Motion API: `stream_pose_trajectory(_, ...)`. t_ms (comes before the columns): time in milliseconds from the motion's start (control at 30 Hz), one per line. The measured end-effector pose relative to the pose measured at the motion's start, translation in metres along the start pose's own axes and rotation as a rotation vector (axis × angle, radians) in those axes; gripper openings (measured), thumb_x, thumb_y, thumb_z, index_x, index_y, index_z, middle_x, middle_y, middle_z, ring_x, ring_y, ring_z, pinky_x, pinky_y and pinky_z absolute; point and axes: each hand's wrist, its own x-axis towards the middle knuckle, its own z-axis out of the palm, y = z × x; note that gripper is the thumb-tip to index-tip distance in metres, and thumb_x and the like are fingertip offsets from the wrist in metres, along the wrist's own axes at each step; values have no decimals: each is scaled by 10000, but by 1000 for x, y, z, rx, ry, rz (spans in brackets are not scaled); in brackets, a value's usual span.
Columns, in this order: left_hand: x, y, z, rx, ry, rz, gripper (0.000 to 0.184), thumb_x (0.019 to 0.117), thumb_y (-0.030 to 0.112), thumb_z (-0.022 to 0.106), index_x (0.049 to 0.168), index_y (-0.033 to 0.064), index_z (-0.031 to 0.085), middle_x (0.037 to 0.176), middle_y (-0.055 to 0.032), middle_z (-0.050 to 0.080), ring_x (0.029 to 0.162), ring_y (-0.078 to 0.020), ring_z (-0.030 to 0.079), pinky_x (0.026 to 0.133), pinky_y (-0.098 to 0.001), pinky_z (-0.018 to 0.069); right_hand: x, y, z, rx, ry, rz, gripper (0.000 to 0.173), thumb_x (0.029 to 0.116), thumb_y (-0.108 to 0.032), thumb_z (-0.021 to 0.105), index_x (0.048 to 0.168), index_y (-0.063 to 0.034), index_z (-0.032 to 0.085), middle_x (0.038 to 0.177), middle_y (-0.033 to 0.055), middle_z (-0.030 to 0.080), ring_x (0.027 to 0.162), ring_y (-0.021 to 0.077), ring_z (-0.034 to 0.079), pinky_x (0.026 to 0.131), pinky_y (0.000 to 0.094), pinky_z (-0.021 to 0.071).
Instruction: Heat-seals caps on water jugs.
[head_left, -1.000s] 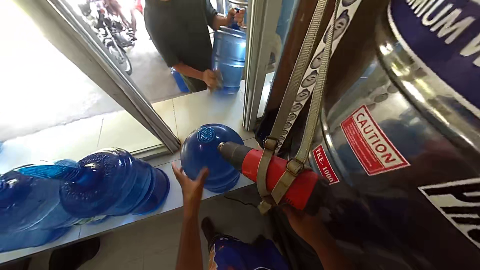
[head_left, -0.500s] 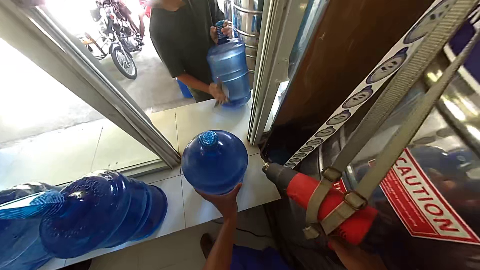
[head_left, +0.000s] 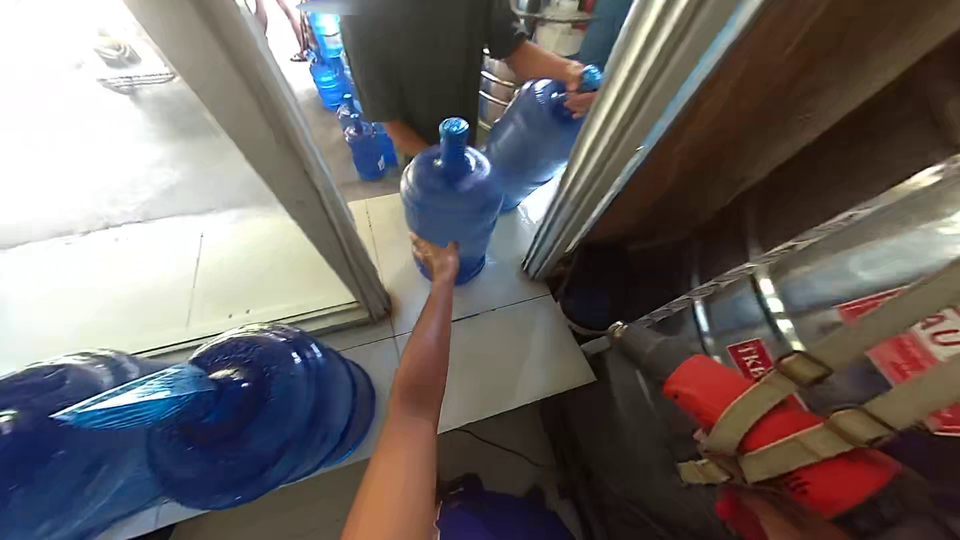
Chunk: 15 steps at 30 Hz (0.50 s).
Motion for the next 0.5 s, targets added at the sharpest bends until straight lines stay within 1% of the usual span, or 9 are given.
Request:
stream_pose_trajectory(67,-22,-32,-24,25,-144,256,711,961,232,680,1559,38,348,1563,-223,428,1407,-368,467,1127,-529,439,2,-17,18,55,24,-37,336,937,-23,606,1227,146,594,1132,93,692,1046,-38,616,974,194,502)
stream_pose_trajectory(100,-46,-60,-41,28,-297,337,578,998,242,636,1510,59,442,1508,-163,516,1362,-286,530,1108,-478,474,6,-22,27,88,19,-71,332,938,-24,610,1235,123,585,1132,34,695,1058,-66,613,989,179,505)
stream_pose_trajectory(167,-109,-133,-88,21,-667,187,422,1034,257,591,1405,57,575,1364,-96,650,1241,-176,636,1068,-402,532,17,-24,40,116,21,-72,336,924,-16,618,1228,121,580,1108,1,692,1041,-78,611,980,177,510)
stream_pose_trajectory(233,-182,-213,-159,54,-805,-176,368,1033,239,598,1332,28,632,1285,-137,685,1156,-223,679,1031,-438,549,26,-28,48,70,34,-33,348,912,-40,641,1203,140,579,1082,27,678,1006,-76,606,949,175,512)
stream_pose_trajectory(267,-211,-243,-201,111,-727,-330,358,1024,216,610,1327,29,638,1295,-149,678,1168,-251,674,1036,-465,542,33,-29,50,46,28,-41,367,919,-68,658,1207,146,581,1106,57,683,1025,-57,613,962,192,514)
stream_pose_trajectory(333,-247,-274,-281,253,-317,-459,349,1009,176,611,1325,31,639,1299,-158,677,1168,-285,675,1026,-510,543,50,-34,55,-32,-30,-41,391,963,-89,621,1261,156,555,1206,115,665,1118,-1,604,1018,239,500)
stream_pose_trajectory(367,-257,-279,-315,307,-28,-440,336,1003,189,621,1273,-7,658,1239,-187,698,1159,-310,672,1032,-535,525,56,-48,60,-98,-54,36,367,990,-64,568,1289,146,537,1249,112,650,1166,13,585,1052,249,482)
stream_pose_trajectory(433,-256,-276,-363,288,449,-326,403,980,85,590,1300,-157,556,1244,-329,636,1206,-402,619,1072,-550,464,70,-86,88,-231,115,342,319,1019,7,525,1318,112,569,1295,126,654,1204,66,575,1111,297,399)
stream_pose_trajectory(500,-236,-270,-393,105,624,-290,488,1010,45,472,1437,-178,394,1396,-361,521,1318,-375,538,1147,-462,414,93,-46,48,-255,-173,39,449,1030,-165,564,1363,133,527,1370,195,610,1302,113,552,1137,297,412)
